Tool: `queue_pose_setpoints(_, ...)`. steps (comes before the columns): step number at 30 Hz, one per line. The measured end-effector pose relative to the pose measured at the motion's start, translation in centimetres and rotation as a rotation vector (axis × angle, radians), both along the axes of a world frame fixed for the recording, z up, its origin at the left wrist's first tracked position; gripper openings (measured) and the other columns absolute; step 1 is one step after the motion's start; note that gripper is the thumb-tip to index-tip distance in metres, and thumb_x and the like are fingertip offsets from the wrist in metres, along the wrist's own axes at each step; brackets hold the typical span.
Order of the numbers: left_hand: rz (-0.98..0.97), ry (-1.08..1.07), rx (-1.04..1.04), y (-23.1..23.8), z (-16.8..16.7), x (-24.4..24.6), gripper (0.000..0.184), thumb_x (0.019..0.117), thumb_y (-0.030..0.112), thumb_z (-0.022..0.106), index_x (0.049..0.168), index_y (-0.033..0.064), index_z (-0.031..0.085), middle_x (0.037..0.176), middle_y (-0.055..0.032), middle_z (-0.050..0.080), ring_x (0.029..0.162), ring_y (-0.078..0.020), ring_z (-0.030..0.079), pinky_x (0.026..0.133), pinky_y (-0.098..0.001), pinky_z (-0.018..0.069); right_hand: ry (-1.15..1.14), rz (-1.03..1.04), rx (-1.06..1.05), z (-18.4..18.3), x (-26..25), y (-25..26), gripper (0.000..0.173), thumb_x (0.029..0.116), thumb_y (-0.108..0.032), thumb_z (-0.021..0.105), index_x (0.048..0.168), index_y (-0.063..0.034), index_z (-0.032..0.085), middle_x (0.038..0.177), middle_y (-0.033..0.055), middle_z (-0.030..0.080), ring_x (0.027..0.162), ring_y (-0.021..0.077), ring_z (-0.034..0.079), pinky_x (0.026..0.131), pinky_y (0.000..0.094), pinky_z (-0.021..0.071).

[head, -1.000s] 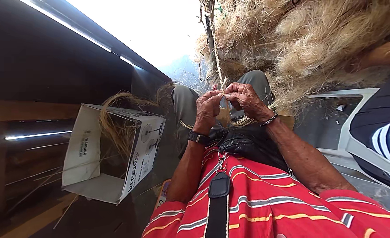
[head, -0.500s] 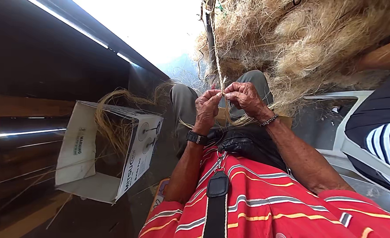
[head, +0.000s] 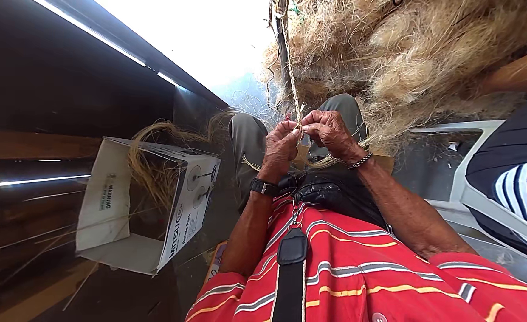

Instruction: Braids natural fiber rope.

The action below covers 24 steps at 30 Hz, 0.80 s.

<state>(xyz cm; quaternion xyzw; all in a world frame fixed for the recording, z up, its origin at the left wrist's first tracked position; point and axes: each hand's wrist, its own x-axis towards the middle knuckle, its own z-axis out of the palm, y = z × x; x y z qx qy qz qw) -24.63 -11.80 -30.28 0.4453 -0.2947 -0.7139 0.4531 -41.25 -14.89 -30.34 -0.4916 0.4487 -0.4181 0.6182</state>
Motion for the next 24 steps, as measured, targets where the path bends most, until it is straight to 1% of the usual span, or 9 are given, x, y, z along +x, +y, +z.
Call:
queue_pose_setpoints(4,-0.010,-0.004,0.010,0.1,0.2,0.1,0.013,0.1014,0.005,0.053,0.106,0.0130,0.061,0.074,-0.0016,0.060,0.042,-0.0017,0.036,0.037,-0.0150,0.0291,-0.081,-0.011,0.067,-0.3,0.1,0.0,0.011,0.0949,-0.001,0.058,0.091,-0.0028,0.068,0.058,-0.0035,0.052,0.043,0.0026,0.039,0.039,0.0188,0.0314)
queue_pose_setpoints(7,-0.015,-0.044,-0.009,0.8,0.7,0.3,0.011,0.1018,0.008,0.056,0.107,0.0151,0.062,0.066,-0.0016,0.054,0.037,-0.0025,0.029,0.034,-0.0153,0.0247,-0.102,-0.015,0.086,-0.4,0.1,0.1,0.011,0.0967,-0.002,0.058,0.092,-0.0024,0.068,0.056,-0.0041,0.049,0.042,0.0022,0.038,0.038,0.0183,0.0303)
queue_pose_setpoints(8,-0.011,-0.043,-0.004,0.8,0.8,0.3,0.011,0.1018,0.008,0.056,0.108,0.0148,0.062,0.065,-0.0018,0.055,0.037,-0.0022,0.030,0.034,-0.0151,0.0249,-0.107,-0.016,0.089,-0.4,0.1,0.1,0.011,0.0970,-0.002,0.058,0.092,-0.0024,0.068,0.055,-0.0047,0.048,0.042,0.0018,0.037,0.038,0.0182,0.0294)
queue_pose_setpoints(12,0.010,-0.019,0.028,0.0,0.2,0.0,0.014,0.1008,0.003,0.055,0.108,0.0123,0.062,0.072,-0.0010,0.061,0.042,-0.0012,0.039,0.037,-0.0149,0.0321,-0.091,-0.030,0.095,-0.6,0.2,0.0,0.011,0.0963,-0.001,0.059,0.091,-0.0026,0.068,0.057,-0.0041,0.051,0.042,0.0017,0.037,0.038,0.0182,0.0299)
queue_pose_setpoints(14,0.019,-0.034,0.017,0.0,0.0,-0.1,0.013,0.1003,0.003,0.056,0.108,0.0113,0.062,0.072,-0.0016,0.061,0.041,-0.0012,0.036,0.036,-0.0151,0.0297,-0.064,-0.033,0.084,-0.7,0.3,0.0,0.010,0.0957,-0.001,0.060,0.091,-0.0024,0.069,0.058,-0.0033,0.053,0.043,0.0020,0.038,0.039,0.0187,0.0302)
queue_pose_setpoints(19,0.025,0.011,-0.015,0.0,-0.6,-0.1,0.012,0.1000,0.003,0.056,0.107,0.0101,0.063,0.077,-0.0034,0.064,0.041,-0.0010,0.037,0.036,-0.0147,0.0302,-0.035,-0.027,0.056,-0.9,0.1,-0.3,0.010,0.0939,-0.001,0.061,0.088,-0.0027,0.069,0.059,-0.0026,0.055,0.043,0.0026,0.038,0.040,0.0197,0.0305)
queue_pose_setpoints(22,-0.015,0.061,-0.037,0.5,-1.0,0.2,0.013,0.1032,0.009,0.053,0.112,0.0121,0.062,0.081,-0.0041,0.064,0.040,-0.0005,0.033,0.036,-0.0141,0.0282,-0.108,-0.006,0.087,-0.8,-0.4,0.2,0.010,0.0974,-0.002,0.059,0.092,-0.0024,0.067,0.059,-0.0004,0.054,0.043,0.0034,0.037,0.039,0.0190,0.0290)
queue_pose_setpoints(23,-0.038,0.067,-0.043,1.0,-1.0,0.5,0.013,0.1043,0.013,0.054,0.114,0.0144,0.062,0.076,-0.0042,0.061,0.038,-0.0012,0.029,0.034,-0.0145,0.0251,-0.132,0.005,0.103,-0.8,-0.6,0.5,0.010,0.0993,-0.003,0.058,0.093,-0.0026,0.066,0.059,0.0005,0.051,0.042,0.0036,0.036,0.039,0.0180,0.0285)
queue_pose_setpoints(24,-0.052,0.074,-0.052,1.2,-1.0,0.7,0.014,0.1046,0.016,0.053,0.115,0.0162,0.062,0.072,-0.0034,0.058,0.038,-0.0014,0.027,0.034,-0.0148,0.0241,-0.149,0.009,0.129,-0.8,-0.4,0.2,0.009,0.0984,-0.003,0.058,0.094,-0.0030,0.066,0.059,-0.0016,0.051,0.043,0.0030,0.037,0.039,0.0184,0.0297)
